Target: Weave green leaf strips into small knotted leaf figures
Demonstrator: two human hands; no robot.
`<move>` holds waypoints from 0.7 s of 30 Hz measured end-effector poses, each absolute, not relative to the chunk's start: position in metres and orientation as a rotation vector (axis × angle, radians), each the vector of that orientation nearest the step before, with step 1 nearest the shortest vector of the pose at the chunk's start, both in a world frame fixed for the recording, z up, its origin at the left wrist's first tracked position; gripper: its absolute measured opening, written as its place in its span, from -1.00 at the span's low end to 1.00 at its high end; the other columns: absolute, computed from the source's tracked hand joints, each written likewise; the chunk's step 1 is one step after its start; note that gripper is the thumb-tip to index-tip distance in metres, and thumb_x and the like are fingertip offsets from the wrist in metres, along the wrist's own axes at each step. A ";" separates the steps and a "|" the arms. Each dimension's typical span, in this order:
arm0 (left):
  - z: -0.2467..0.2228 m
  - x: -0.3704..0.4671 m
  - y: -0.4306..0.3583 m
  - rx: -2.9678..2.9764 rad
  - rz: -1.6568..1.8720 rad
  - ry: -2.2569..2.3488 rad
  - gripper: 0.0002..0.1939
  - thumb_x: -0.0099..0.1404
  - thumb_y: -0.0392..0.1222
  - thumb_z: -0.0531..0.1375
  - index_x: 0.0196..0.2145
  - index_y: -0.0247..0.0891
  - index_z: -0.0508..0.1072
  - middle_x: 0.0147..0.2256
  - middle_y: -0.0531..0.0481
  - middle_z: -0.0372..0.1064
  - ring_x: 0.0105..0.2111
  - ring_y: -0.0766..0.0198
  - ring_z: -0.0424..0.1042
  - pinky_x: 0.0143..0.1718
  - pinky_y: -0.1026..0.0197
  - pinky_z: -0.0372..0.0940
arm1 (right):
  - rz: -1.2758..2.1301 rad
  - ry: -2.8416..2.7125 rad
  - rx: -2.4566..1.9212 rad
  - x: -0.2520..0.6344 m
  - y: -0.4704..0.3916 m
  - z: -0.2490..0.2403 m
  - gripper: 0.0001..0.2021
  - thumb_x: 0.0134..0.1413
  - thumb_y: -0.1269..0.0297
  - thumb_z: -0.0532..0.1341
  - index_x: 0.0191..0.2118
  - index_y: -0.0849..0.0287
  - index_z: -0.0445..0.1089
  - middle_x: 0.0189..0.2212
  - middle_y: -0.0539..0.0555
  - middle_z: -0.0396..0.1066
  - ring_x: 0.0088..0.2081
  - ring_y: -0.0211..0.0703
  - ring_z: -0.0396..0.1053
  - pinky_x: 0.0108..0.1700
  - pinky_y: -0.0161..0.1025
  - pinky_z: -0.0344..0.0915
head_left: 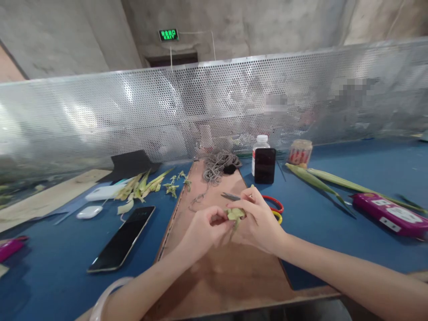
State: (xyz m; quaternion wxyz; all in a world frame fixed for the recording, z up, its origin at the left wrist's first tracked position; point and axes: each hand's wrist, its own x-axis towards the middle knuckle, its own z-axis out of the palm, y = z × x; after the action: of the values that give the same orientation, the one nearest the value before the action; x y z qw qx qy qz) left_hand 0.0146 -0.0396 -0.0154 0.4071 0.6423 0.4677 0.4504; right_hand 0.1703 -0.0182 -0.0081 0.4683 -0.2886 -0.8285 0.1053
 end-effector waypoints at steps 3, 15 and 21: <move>-0.012 0.013 -0.039 1.676 1.086 1.188 -0.88 -0.01 -0.21 0.19 -0.55 -0.32 0.36 -0.54 0.01 0.38 -0.49 0.28 0.36 -0.44 0.29 0.24 | 0.251 -2.021 -0.713 0.171 -0.017 -0.008 -0.62 -0.10 0.69 -0.08 -0.29 0.19 0.37 -0.40 0.06 0.02 -0.36 -0.21 0.11 -0.34 -0.24 0.18; 0.004 0.003 -0.044 1.932 0.983 1.289 -0.93 0.00 -0.27 0.16 -0.57 -0.31 0.40 -0.56 0.03 0.38 -0.52 0.31 0.32 -0.47 0.31 0.18 | 0.334 -1.963 -0.715 0.175 -0.017 -0.002 -0.68 0.06 0.60 -0.10 -0.21 0.17 0.30 -0.35 0.07 0.09 -0.39 -0.27 0.16 -0.37 -0.30 0.20; 0.008 0.000 -0.046 2.056 0.966 1.274 -0.93 0.03 -0.28 0.16 -0.57 -0.29 0.41 -0.53 0.05 0.41 -0.47 0.31 0.34 -0.40 0.31 0.18 | 0.323 -1.895 -0.779 0.173 -0.018 0.001 -0.76 0.12 0.51 -0.06 -0.21 0.15 0.29 -0.35 0.07 0.16 -0.34 -0.23 0.18 -0.31 -0.27 0.20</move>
State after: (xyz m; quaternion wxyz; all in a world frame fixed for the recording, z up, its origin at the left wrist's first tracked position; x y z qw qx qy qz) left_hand -0.0004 -0.0463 0.0084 0.2653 0.7611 0.4715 0.3577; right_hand 0.1734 -0.0177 0.0006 0.5089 -0.3234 -0.7865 0.1339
